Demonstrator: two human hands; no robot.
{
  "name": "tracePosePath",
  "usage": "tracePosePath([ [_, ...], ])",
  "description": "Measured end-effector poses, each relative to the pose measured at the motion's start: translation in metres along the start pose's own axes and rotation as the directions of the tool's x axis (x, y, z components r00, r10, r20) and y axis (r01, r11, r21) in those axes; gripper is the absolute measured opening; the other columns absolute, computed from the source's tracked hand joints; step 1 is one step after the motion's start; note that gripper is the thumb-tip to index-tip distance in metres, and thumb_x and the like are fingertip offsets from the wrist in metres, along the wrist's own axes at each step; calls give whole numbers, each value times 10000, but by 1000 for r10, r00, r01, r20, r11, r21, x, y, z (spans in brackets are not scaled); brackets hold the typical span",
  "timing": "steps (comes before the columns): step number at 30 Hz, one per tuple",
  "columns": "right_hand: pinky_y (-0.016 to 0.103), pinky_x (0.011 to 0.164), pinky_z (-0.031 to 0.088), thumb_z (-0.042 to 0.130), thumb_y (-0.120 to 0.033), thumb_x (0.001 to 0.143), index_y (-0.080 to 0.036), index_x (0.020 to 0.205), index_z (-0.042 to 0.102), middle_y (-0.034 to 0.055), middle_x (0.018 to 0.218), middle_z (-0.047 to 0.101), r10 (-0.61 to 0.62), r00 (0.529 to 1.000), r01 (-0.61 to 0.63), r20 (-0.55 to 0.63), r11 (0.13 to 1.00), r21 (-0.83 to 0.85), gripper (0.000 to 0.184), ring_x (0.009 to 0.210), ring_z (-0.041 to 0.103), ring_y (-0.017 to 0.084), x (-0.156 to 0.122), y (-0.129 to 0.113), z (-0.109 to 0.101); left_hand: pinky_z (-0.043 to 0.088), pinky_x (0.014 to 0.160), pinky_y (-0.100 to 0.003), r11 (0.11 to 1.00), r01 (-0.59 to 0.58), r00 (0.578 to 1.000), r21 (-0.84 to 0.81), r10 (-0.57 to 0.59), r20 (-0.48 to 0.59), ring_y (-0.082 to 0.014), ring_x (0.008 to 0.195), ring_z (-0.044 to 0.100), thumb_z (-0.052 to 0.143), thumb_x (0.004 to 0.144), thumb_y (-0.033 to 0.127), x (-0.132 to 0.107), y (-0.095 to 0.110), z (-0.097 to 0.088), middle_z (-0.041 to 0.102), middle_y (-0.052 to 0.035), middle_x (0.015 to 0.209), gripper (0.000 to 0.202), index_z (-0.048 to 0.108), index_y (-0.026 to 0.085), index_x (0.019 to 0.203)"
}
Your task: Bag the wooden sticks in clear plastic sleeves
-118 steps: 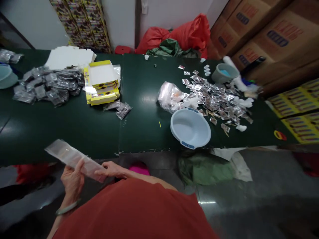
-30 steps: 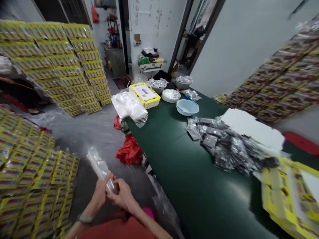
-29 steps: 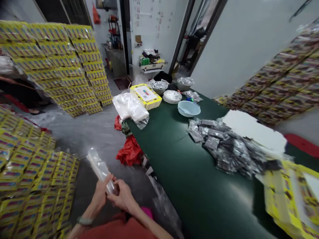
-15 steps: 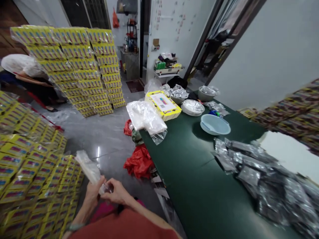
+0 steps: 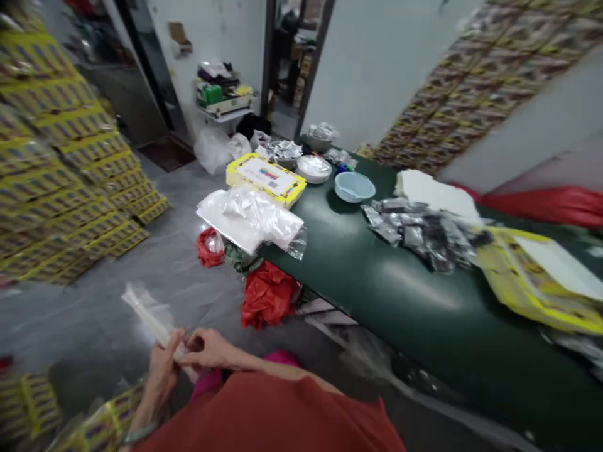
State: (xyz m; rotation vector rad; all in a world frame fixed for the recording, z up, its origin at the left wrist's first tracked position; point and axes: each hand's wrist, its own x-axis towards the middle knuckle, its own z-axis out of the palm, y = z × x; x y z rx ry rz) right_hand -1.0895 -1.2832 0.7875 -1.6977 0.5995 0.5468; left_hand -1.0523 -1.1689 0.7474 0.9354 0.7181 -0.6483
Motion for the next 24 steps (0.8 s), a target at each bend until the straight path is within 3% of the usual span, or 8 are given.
tracePosePath([
  [4,224,562,364,822,-481,527,-187,775,526,-90,580,541,16,999,-18,36,997,71,486,586,494,87,50,-31,42,464,470,-219,996,-59,996,66,55,64,-110,504,568,894,331,319,43,59,-28,617,50,627,600,559,183,810],
  [9,222,534,377,820,-568,500,-186,773,508,-72,614,551,43,995,-53,91,992,112,564,561,506,86,87,-50,69,487,495,-232,995,-22,999,93,19,39,-121,523,584,882,304,239,76,92,-48,626,42,645,620,551,191,826],
  [12,218,533,373,769,-565,600,-194,812,478,-69,667,541,62,995,-72,83,991,117,517,576,497,78,108,-57,78,477,507,-219,994,-20,995,104,10,97,-105,515,567,887,333,258,94,107,-52,614,43,629,613,549,172,838],
  [15,219,554,377,743,-536,643,-206,821,446,-70,697,535,68,989,-82,128,991,105,478,599,493,76,142,-66,83,446,516,-192,993,-84,991,78,75,115,-82,520,542,891,372,248,119,126,-55,592,54,625,569,546,170,817],
  [19,227,580,388,736,-490,656,-201,816,466,-70,689,538,86,967,-102,239,993,53,426,608,493,78,203,-86,92,429,530,-188,985,-164,986,54,161,49,-78,549,532,890,435,271,158,156,-64,578,53,659,545,543,174,845],
  [24,232,570,371,760,-462,614,-194,741,476,-85,630,501,86,929,-72,360,996,-53,411,571,447,67,287,-128,96,434,552,-201,970,-236,969,58,240,-60,-79,576,513,882,469,321,209,199,-65,569,48,692,558,528,168,873],
])
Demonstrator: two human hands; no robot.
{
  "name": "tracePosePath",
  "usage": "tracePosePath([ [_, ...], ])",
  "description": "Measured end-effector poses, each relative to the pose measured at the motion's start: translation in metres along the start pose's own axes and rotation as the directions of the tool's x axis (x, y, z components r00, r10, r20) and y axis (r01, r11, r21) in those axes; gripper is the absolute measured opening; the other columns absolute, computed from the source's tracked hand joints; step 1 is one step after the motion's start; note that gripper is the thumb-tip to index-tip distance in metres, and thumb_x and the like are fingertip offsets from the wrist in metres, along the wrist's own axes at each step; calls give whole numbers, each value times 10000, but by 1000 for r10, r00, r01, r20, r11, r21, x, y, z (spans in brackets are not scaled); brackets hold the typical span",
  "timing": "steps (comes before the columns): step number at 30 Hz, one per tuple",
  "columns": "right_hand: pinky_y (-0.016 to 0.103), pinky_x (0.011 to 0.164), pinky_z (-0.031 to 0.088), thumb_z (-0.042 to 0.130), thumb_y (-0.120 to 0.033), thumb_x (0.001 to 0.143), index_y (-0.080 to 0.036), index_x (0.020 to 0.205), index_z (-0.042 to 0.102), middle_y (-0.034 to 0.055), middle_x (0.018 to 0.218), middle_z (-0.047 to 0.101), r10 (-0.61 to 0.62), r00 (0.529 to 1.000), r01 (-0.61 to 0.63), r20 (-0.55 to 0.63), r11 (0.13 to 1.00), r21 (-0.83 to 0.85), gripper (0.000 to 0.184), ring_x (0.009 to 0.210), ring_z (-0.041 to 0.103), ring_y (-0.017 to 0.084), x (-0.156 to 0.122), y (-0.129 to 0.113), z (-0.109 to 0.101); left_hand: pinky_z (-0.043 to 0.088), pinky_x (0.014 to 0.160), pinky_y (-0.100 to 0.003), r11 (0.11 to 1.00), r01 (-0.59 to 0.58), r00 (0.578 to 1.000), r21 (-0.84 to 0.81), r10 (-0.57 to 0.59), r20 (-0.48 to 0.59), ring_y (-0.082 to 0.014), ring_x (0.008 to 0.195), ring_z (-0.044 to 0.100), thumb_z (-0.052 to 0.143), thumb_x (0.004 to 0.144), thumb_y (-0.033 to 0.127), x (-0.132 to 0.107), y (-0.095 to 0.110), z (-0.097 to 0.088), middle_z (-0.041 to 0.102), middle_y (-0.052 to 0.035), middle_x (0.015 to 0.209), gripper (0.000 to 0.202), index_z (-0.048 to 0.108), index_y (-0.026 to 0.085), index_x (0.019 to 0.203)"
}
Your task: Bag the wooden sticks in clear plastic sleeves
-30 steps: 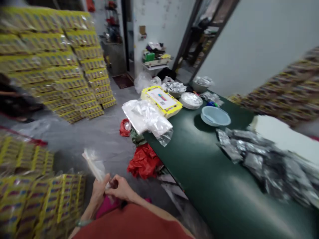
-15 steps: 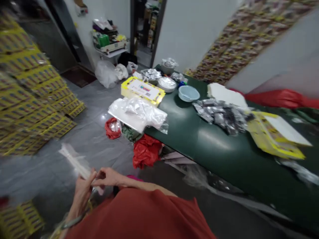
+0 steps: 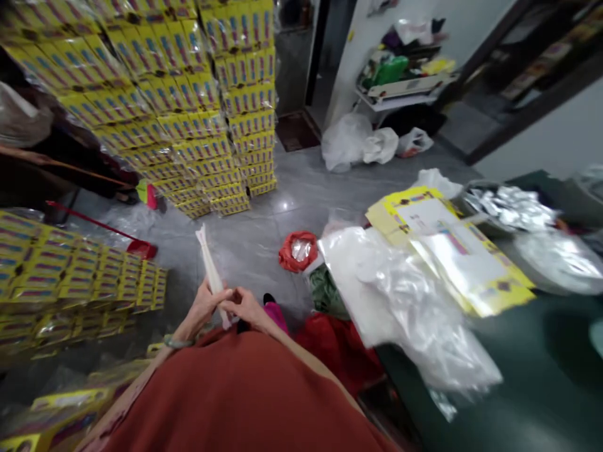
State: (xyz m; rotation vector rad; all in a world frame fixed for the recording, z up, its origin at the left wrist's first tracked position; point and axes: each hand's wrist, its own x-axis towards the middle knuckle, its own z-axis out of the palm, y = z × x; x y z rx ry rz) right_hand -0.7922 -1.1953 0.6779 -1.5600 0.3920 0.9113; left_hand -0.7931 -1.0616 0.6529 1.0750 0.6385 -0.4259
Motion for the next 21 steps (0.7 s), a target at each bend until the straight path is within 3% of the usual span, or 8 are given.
tracePosePath([
  [4,225,569,332,800,-404,555,-187,669,482,-95,583,467,4,999,1,54,996,-91,402,578,407,61,51,-33,-23,423,560,-206,999,-41,998,-32,39,-45,-79,588,498,862,495,391,41,19,10,550,54,693,557,521,165,872],
  [9,232,575,337,791,-446,554,-180,681,521,-80,607,500,73,989,-57,126,990,-129,400,596,428,74,92,-48,-32,425,590,-218,998,-35,997,-56,31,-74,-93,621,509,851,524,413,75,27,5,559,43,718,567,536,166,925],
  [17,240,597,372,747,-483,622,-186,740,542,-63,636,528,134,980,-115,145,985,-129,380,603,455,87,145,-58,-15,433,648,-239,993,17,998,-119,-24,-60,-121,708,533,865,518,393,124,43,-26,590,6,809,641,563,161,1033],
  [21,249,582,407,768,-512,600,-189,801,577,-47,650,555,138,976,-116,165,983,-140,425,604,492,109,192,-66,6,416,634,-239,988,17,998,-153,-25,-50,-108,690,499,863,524,375,162,63,-59,548,24,769,635,566,150,1038],
])
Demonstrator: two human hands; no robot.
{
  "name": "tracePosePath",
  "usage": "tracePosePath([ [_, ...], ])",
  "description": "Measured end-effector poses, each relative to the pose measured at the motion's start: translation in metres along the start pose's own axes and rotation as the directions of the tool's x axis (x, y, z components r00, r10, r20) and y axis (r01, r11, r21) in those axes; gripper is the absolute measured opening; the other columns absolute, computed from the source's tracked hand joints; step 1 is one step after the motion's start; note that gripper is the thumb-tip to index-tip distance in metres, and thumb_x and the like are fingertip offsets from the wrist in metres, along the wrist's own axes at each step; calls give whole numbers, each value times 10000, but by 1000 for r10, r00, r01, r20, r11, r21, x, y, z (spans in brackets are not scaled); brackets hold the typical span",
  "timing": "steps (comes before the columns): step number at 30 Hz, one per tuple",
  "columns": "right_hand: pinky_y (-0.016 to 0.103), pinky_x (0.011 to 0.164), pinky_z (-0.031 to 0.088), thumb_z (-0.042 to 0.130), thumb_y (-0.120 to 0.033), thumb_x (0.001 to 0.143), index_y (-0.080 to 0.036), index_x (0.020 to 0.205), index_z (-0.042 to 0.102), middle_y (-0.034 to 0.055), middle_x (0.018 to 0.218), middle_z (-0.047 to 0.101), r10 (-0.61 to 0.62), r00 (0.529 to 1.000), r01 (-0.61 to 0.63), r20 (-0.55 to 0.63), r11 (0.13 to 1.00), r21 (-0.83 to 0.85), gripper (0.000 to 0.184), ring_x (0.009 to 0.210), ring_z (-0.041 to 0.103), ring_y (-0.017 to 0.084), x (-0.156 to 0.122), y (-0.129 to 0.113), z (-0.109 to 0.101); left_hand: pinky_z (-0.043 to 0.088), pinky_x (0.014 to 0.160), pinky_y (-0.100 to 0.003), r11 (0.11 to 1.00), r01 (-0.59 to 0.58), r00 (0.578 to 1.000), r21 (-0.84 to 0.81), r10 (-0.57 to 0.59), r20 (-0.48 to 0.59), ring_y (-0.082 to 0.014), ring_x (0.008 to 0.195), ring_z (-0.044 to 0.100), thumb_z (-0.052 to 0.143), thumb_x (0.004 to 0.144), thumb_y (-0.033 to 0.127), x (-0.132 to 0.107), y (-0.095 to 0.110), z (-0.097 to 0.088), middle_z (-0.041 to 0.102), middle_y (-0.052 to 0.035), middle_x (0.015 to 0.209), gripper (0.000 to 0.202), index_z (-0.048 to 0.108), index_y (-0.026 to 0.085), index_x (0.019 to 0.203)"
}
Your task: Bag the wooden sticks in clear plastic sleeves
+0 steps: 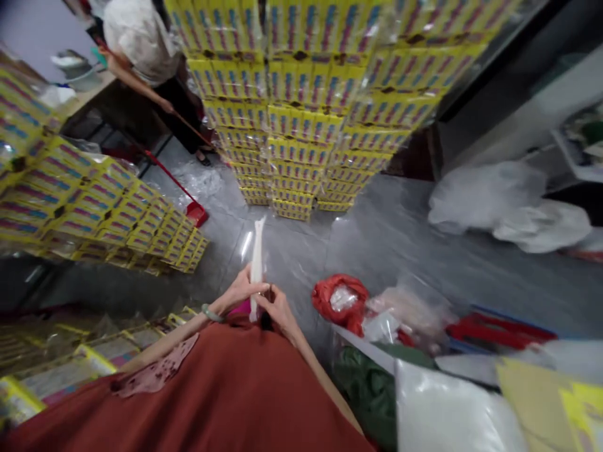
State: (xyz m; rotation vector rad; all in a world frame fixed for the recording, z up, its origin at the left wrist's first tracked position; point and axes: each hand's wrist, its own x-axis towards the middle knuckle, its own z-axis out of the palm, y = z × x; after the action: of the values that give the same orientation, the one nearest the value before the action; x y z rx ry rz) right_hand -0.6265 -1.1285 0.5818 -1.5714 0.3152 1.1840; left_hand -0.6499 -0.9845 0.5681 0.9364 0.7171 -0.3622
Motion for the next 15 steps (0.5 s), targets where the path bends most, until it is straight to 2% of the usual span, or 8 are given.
tracePosePath([
  [3,265,597,452,755,-604,590,-197,911,600,1,776,634,-9,999,8,34,1000,23,542,668,561,142,45,-16,23,374,581,-221,1000,-28,1000,-7,28,0,-78,632,440,863,523,340,35,26,-38,503,49,721,644,552,143,1052],
  [6,291,628,494,689,-731,598,-206,980,597,55,917,675,-10,997,5,71,998,70,656,753,621,179,89,-32,57,354,564,-214,998,-53,998,-20,52,-41,-68,612,418,855,542,340,67,50,-87,479,62,699,626,539,145,1046],
  [10,286,637,503,700,-741,595,-201,997,606,72,902,694,34,996,-42,80,994,103,679,807,658,199,137,-47,95,350,574,-215,997,-76,987,-7,74,-141,-73,627,418,841,547,358,96,74,-147,479,61,694,532,534,156,931],
  [12,269,604,495,736,-697,596,-196,988,616,65,876,695,77,995,-82,57,991,102,647,781,667,191,156,-52,104,353,578,-214,997,-67,978,-30,60,-200,-77,633,422,843,526,362,107,81,-169,487,62,695,536,522,163,907],
  [15,248,552,486,766,-663,583,-191,946,626,47,823,690,149,989,-148,-2,985,88,611,721,669,171,182,-56,106,342,566,-211,992,-41,961,-118,7,-277,-77,624,413,841,507,391,122,87,-190,480,68,685,564,509,170,905],
])
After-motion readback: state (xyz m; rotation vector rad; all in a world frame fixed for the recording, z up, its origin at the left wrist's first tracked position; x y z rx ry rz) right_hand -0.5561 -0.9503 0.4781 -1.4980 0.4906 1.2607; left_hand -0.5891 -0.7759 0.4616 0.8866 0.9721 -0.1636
